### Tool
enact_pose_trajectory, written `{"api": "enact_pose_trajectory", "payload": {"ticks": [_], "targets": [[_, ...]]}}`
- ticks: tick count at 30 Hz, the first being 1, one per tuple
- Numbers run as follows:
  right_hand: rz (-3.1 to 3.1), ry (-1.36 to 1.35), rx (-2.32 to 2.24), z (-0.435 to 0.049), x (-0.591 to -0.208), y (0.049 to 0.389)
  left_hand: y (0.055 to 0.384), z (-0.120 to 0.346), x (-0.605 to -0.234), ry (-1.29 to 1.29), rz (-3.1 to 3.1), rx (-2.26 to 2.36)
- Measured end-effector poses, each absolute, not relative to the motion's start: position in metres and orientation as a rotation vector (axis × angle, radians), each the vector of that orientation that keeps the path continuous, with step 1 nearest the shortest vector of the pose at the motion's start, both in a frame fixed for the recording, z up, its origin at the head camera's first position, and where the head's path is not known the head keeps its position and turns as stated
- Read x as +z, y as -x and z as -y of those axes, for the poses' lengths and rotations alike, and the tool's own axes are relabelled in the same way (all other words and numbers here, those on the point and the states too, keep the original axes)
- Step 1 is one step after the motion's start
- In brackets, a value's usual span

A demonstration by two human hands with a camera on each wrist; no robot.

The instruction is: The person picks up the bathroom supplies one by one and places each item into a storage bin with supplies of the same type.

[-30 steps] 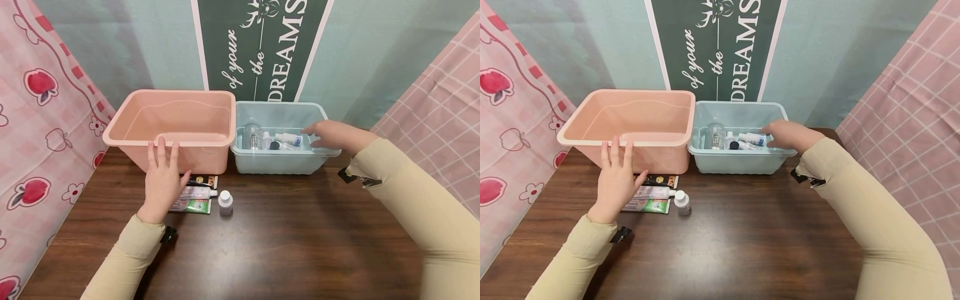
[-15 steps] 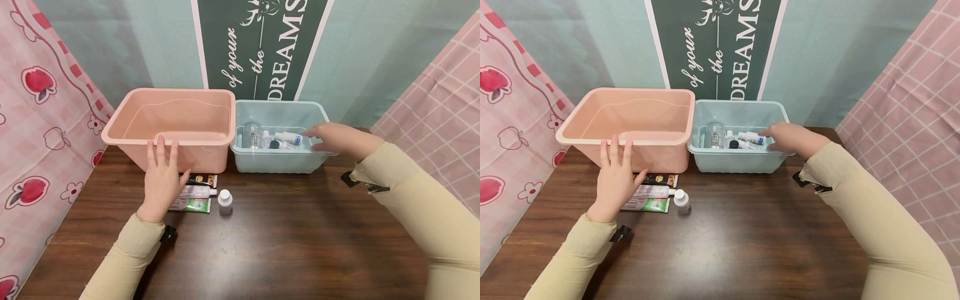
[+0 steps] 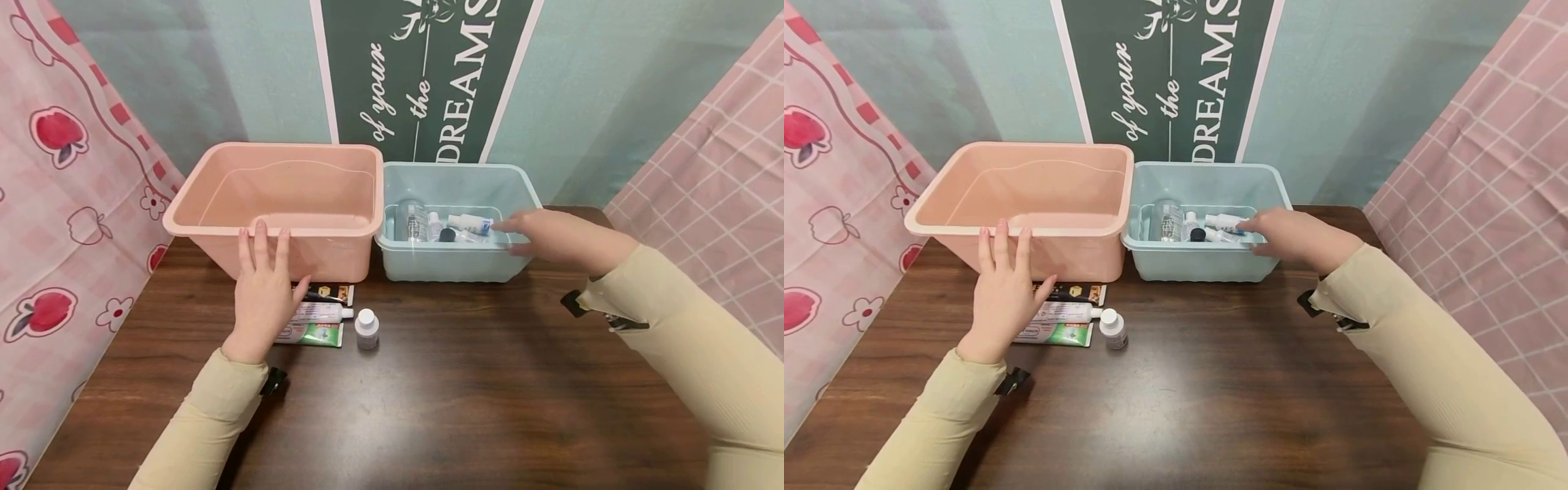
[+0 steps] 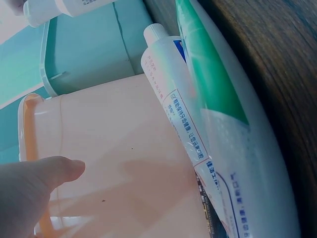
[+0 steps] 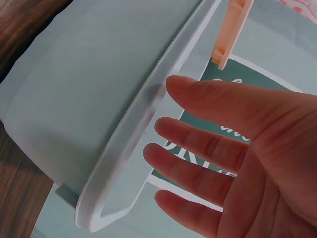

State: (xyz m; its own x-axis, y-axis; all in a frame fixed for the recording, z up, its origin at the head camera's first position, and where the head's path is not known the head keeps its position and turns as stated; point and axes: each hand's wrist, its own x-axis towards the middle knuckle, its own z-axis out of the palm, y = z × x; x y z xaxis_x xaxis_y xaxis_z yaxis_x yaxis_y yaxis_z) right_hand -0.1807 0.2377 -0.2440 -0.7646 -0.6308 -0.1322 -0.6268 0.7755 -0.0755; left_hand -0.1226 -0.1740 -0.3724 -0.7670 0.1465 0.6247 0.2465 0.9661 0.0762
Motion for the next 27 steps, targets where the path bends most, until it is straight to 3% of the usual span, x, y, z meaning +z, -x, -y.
{"api": "enact_pose_trajectory", "payload": {"ticks": [27], "targets": [[-2.828,1.075,-0.067,-0.238,-0.247,0.156,0.124,0.175,-0.374,0.289,2.424,-0.203]]}}
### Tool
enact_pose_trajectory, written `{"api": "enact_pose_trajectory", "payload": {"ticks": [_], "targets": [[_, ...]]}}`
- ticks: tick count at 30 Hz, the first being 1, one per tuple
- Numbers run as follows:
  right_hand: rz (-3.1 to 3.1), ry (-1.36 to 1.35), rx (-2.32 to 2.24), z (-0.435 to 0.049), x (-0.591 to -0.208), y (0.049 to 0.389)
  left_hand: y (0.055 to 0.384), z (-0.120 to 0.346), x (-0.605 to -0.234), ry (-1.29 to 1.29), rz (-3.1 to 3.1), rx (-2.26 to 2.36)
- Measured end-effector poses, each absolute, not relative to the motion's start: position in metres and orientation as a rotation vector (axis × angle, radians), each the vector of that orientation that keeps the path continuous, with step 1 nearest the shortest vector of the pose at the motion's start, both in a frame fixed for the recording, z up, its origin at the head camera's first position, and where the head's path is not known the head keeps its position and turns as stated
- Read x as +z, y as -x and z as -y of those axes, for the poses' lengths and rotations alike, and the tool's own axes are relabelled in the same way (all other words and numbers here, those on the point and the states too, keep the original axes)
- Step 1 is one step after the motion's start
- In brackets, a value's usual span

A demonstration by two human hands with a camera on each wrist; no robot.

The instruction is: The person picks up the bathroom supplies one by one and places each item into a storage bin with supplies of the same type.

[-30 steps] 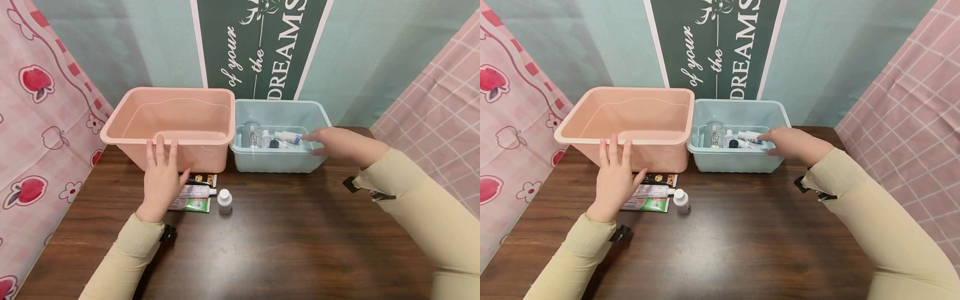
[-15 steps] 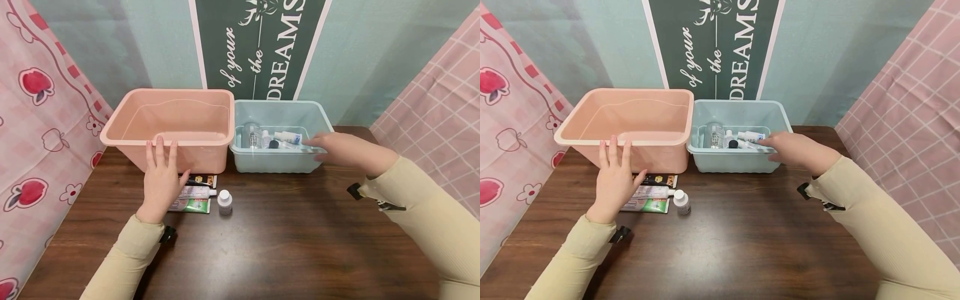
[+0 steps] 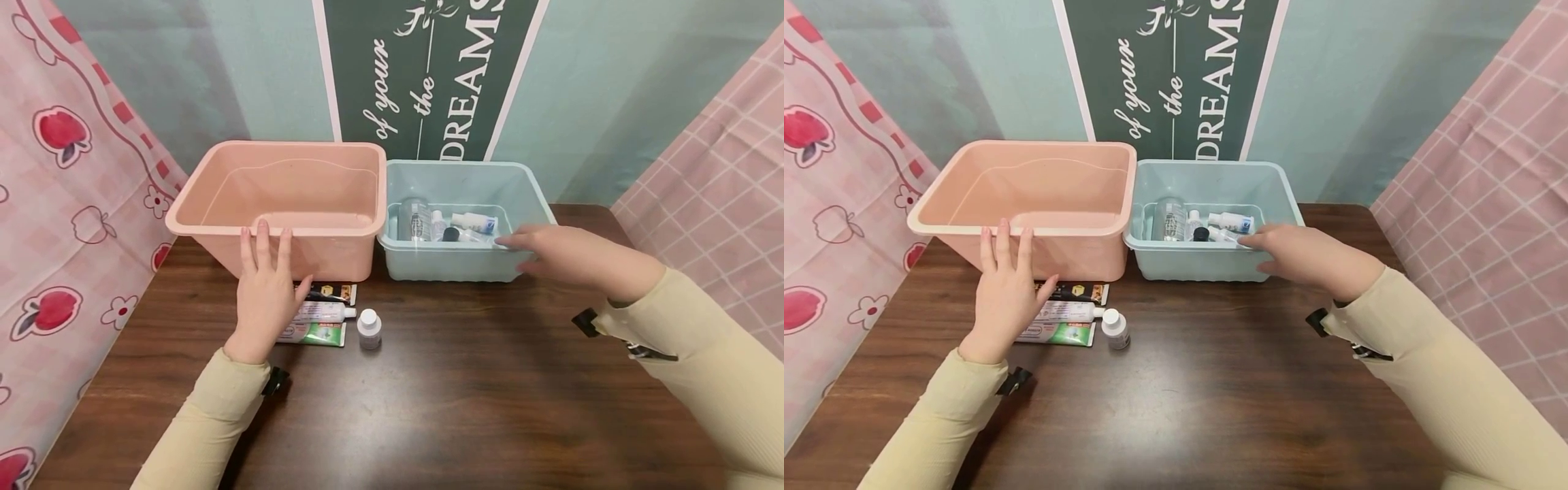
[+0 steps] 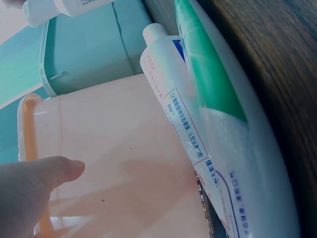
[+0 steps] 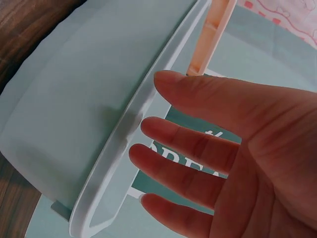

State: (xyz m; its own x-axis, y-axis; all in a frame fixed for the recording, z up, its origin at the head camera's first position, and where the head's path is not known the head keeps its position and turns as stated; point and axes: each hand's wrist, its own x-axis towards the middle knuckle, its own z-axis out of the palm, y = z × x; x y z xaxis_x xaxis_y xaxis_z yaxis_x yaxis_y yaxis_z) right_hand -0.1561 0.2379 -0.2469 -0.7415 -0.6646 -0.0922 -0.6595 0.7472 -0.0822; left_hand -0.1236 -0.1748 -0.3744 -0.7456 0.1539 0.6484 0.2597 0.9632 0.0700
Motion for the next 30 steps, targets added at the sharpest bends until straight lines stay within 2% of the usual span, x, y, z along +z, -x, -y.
{"api": "enact_pose_trajectory", "payload": {"ticks": [30], "targets": [[-2.759,1.163,-0.137,-0.231,-0.256,0.137,0.124,0.176,-0.375,0.287,2.425,-0.198]]}}
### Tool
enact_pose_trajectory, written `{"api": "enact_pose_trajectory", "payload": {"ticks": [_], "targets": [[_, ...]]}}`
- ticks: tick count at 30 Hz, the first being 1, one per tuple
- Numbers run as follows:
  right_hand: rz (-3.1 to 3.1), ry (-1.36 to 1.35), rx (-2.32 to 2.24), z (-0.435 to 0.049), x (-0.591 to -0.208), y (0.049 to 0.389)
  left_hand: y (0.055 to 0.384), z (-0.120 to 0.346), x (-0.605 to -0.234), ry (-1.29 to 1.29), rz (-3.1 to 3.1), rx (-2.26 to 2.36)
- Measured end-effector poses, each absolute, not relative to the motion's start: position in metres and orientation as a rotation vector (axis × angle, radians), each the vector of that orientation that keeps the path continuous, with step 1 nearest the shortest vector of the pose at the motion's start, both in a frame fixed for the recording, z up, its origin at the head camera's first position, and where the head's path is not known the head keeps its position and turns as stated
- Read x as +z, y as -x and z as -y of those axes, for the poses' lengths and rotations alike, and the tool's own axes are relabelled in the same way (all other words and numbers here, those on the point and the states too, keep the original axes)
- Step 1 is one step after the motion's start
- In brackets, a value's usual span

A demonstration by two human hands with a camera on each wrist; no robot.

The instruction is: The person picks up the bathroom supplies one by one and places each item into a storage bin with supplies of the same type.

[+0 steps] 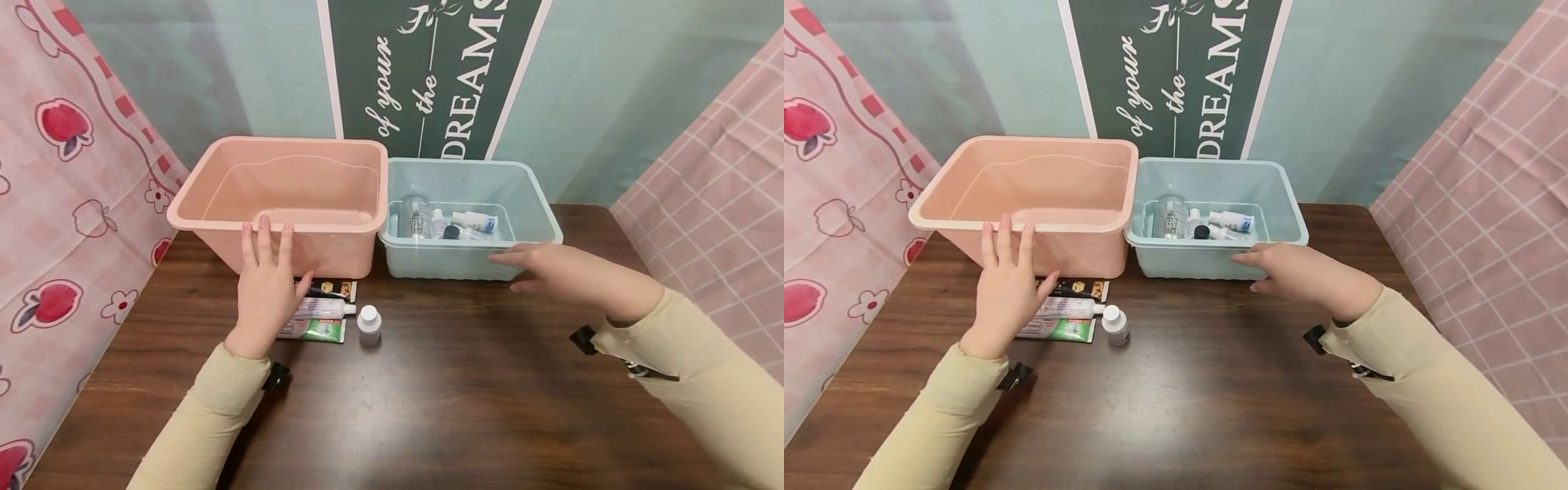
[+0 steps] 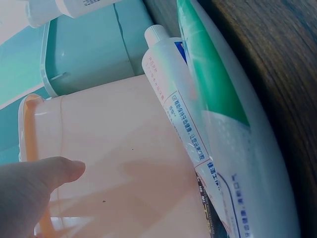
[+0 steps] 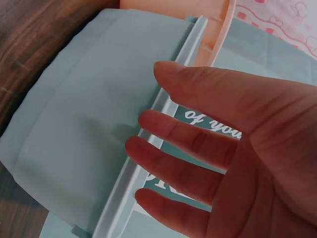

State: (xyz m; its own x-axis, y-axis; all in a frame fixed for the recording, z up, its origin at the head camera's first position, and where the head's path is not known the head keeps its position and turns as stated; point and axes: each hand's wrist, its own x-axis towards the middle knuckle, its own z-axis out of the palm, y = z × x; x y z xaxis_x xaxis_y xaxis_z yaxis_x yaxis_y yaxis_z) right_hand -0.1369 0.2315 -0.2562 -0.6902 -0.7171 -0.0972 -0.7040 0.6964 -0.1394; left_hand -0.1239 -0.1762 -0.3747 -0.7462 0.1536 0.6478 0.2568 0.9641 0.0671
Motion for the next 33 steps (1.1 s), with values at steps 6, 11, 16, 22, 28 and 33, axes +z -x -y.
{"api": "enact_pose_trajectory", "payload": {"ticks": [6,11,16,22,28,33], "targets": [[-2.708,1.267,-0.205,-0.232,-0.267,0.138,0.123,0.177,-0.375,0.273,2.44,-0.196],[-2.676,1.23,-0.243,-0.233,-0.276,0.139,0.122,0.177,-0.374,0.268,2.452,-0.201],[-2.657,1.269,-0.289,-0.234,-0.287,0.141,0.122,0.177,-0.374,0.279,2.451,-0.203],[-2.631,1.251,-0.366,-0.236,-0.299,0.143,0.123,0.176,-0.373,0.293,2.438,-0.206],[-2.626,1.227,-0.435,-0.237,-0.312,0.143,0.123,0.175,-0.371,0.28,2.454,-0.211],[-2.631,1.207,-0.522,-0.239,-0.328,0.145,0.123,0.175,-0.371,0.272,2.463,-0.205]]}}
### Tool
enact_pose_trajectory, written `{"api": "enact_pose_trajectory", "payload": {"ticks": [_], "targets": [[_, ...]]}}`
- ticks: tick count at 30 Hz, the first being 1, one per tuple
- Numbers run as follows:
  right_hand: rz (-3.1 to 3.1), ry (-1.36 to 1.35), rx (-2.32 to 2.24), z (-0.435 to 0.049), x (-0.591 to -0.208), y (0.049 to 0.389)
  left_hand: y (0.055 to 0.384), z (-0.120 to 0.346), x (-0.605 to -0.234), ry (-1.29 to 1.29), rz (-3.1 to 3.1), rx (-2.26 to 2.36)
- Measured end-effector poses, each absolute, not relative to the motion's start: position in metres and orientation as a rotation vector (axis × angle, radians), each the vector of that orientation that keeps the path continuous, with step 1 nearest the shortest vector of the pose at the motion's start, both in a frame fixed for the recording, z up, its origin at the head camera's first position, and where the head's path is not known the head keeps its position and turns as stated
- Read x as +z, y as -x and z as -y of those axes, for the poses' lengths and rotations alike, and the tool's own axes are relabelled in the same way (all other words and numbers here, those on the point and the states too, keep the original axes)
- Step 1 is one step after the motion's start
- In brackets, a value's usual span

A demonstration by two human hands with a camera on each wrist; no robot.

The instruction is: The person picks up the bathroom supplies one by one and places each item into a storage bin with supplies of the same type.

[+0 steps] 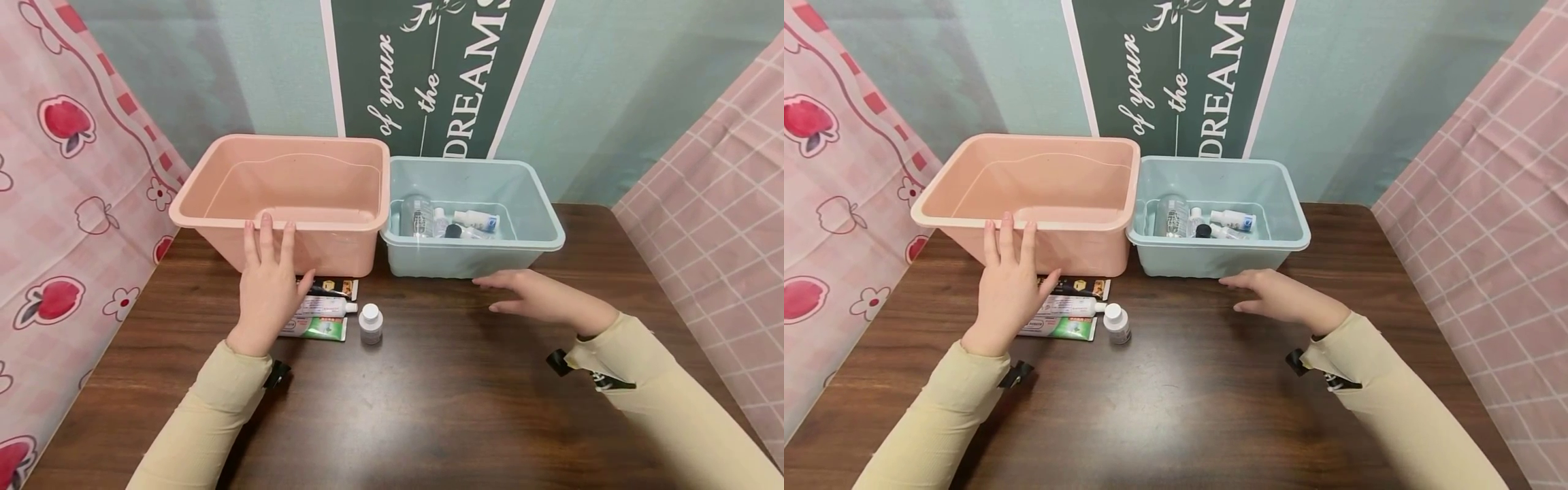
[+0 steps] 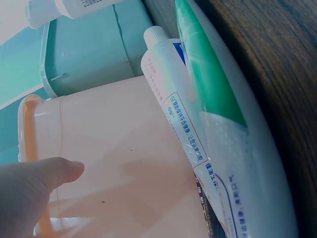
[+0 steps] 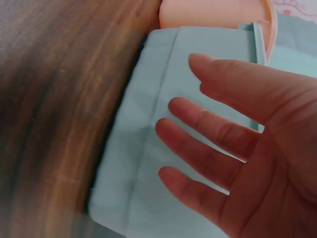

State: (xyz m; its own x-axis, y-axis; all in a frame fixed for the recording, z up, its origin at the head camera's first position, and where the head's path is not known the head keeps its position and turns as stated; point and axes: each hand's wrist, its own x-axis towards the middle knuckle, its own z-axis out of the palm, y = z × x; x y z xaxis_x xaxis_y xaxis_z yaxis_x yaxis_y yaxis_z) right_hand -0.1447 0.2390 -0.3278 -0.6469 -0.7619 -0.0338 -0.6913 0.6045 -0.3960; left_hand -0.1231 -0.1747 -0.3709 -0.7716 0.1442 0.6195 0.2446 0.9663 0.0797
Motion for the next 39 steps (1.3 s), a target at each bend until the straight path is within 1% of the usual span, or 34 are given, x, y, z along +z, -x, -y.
{"api": "enact_pose_trajectory", "payload": {"ticks": [13,27,39], "targets": [[-2.621,1.117,-0.801,-0.244,-0.358,0.146,0.122,0.174,-0.371,0.277,2.453,-0.202],[-2.528,1.009,-0.971,-0.239,-0.372,0.146,0.123,0.174,-0.373,0.282,2.435,-0.204],[-2.482,1.014,-1.017,-0.229,-0.378,0.145,0.123,0.174,-0.373,0.279,2.422,-0.205]]}}
